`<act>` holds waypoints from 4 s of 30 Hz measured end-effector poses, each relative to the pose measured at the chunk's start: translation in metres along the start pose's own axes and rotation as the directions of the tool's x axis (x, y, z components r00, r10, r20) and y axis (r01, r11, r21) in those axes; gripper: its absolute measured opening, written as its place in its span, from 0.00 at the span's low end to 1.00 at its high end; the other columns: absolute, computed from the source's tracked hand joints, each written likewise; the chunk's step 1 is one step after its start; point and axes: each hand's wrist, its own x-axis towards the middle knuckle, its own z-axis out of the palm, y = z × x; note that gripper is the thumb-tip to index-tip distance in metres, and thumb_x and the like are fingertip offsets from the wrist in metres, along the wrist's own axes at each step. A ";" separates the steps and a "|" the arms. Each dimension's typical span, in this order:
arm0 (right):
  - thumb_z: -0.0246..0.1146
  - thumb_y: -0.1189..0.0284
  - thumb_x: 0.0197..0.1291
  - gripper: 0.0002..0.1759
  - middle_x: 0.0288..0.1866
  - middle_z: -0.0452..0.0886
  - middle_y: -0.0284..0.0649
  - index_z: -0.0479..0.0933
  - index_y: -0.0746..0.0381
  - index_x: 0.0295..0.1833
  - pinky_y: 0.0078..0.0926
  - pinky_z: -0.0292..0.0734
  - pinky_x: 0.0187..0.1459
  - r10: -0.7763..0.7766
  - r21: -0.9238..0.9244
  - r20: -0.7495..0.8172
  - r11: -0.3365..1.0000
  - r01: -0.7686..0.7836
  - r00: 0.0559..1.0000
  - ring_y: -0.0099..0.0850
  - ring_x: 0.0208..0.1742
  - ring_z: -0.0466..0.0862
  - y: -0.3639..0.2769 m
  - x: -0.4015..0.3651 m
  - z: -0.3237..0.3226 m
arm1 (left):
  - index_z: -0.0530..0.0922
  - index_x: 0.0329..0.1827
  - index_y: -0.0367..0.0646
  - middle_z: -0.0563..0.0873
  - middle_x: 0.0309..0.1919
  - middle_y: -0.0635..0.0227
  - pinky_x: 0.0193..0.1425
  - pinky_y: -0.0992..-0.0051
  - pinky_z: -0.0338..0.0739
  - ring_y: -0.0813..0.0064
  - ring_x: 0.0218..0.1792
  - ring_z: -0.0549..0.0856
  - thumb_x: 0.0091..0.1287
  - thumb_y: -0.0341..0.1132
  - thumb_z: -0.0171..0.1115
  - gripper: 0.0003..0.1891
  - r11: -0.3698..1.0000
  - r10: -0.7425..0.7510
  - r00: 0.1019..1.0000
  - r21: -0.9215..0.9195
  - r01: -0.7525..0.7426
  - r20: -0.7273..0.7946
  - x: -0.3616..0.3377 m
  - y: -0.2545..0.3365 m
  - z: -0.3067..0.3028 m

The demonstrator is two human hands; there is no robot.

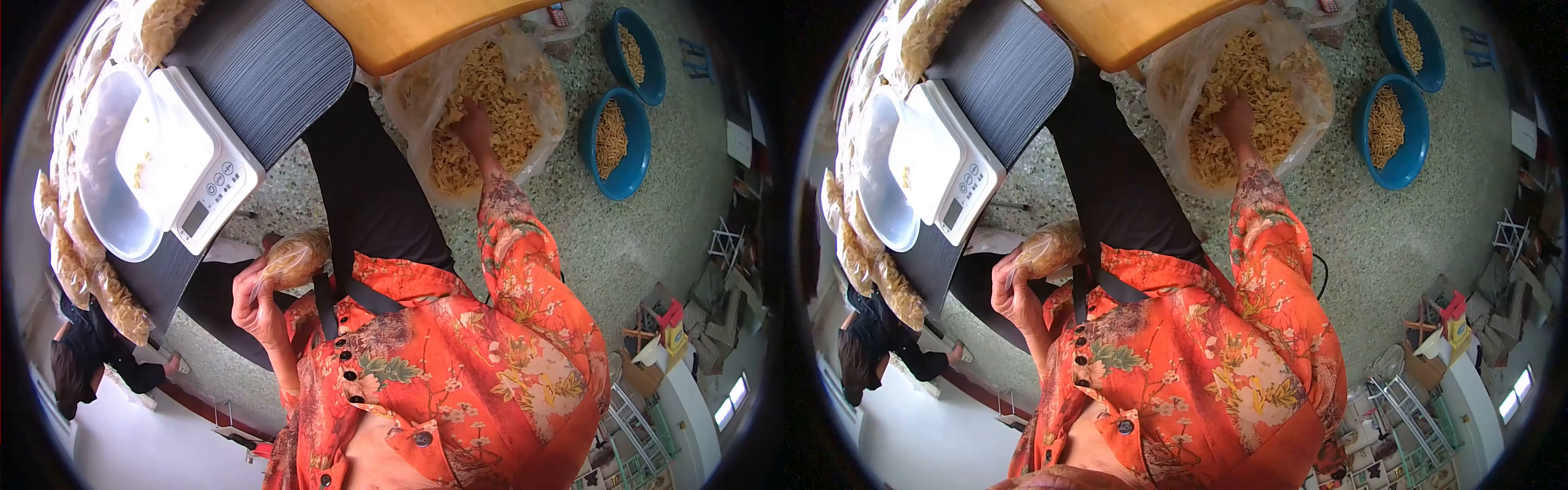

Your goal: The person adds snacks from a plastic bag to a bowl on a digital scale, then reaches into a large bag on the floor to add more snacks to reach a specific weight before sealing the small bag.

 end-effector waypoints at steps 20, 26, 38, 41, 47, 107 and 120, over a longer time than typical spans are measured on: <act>0.70 0.87 0.52 0.27 0.47 0.86 0.40 0.75 0.66 0.59 0.30 0.82 0.43 0.196 0.862 0.201 0.430 -0.269 0.960 0.31 0.43 0.86 0.056 -0.005 -0.092 | 0.83 0.42 0.36 0.87 0.49 0.54 0.61 0.68 0.78 0.64 0.53 0.85 0.66 0.24 0.69 0.05 0.996 0.082 0.996 -0.034 -0.081 0.028 -0.003 -0.002 0.000; 0.68 0.87 0.52 0.26 0.45 0.85 0.36 0.76 0.66 0.59 0.28 0.81 0.43 0.165 0.781 0.100 0.598 -0.180 0.981 0.28 0.41 0.84 0.047 -0.007 -0.093 | 0.83 0.42 0.36 0.88 0.49 0.54 0.62 0.67 0.78 0.64 0.54 0.85 0.65 0.23 0.68 0.04 0.992 0.104 0.994 -0.072 -0.102 0.029 0.000 -0.014 0.001; 0.70 0.85 0.54 0.27 0.50 0.85 0.32 0.77 0.63 0.61 0.26 0.82 0.46 0.095 0.921 0.079 0.373 -0.109 0.992 0.26 0.46 0.84 0.028 -0.003 -0.126 | 0.83 0.42 0.35 0.87 0.50 0.53 0.63 0.65 0.79 0.61 0.55 0.86 0.66 0.22 0.67 0.04 0.980 0.152 0.988 -0.129 -0.149 0.010 0.008 -0.024 0.008; 0.71 0.83 0.57 0.25 0.53 0.85 0.34 0.77 0.61 0.61 0.27 0.85 0.44 0.053 0.975 0.013 0.221 -0.025 0.998 0.27 0.47 0.86 0.025 -0.010 -0.139 | 0.82 0.42 0.35 0.87 0.50 0.52 0.62 0.65 0.79 0.60 0.55 0.86 0.66 0.23 0.67 0.04 0.971 0.178 0.984 -0.163 -0.176 -0.002 0.007 -0.027 0.007; 0.72 0.81 0.57 0.20 0.47 0.86 0.34 0.79 0.63 0.56 0.29 0.84 0.39 -0.046 0.944 0.031 0.329 -0.014 0.998 0.26 0.40 0.85 0.013 0.002 -0.167 | 0.83 0.42 0.34 0.87 0.50 0.53 0.60 0.67 0.80 0.62 0.54 0.86 0.67 0.22 0.66 0.04 0.948 0.201 0.979 -0.247 -0.200 -0.019 0.014 -0.037 0.014; 0.69 0.86 0.51 0.26 0.48 0.87 0.34 0.79 0.65 0.59 0.21 0.83 0.46 -0.771 0.520 0.190 0.604 0.604 0.608 0.20 0.45 0.85 -0.424 0.003 -0.169 | 0.85 0.43 0.36 0.89 0.46 0.63 0.52 0.77 0.81 0.77 0.46 0.86 0.64 0.19 0.67 0.07 0.877 -0.071 0.995 -0.479 0.031 -0.065 -0.007 -0.125 0.036; 0.75 0.62 0.40 0.40 0.51 0.87 0.47 0.78 0.59 0.65 0.32 0.79 0.59 -0.775 0.091 0.224 0.620 0.779 0.591 0.37 0.54 0.86 -0.426 -0.010 -0.156 | 0.86 0.44 0.37 0.89 0.47 0.63 0.54 0.77 0.81 0.76 0.48 0.87 0.64 0.20 0.68 0.07 0.865 -0.069 0.995 -0.501 0.025 -0.071 -0.007 -0.123 0.038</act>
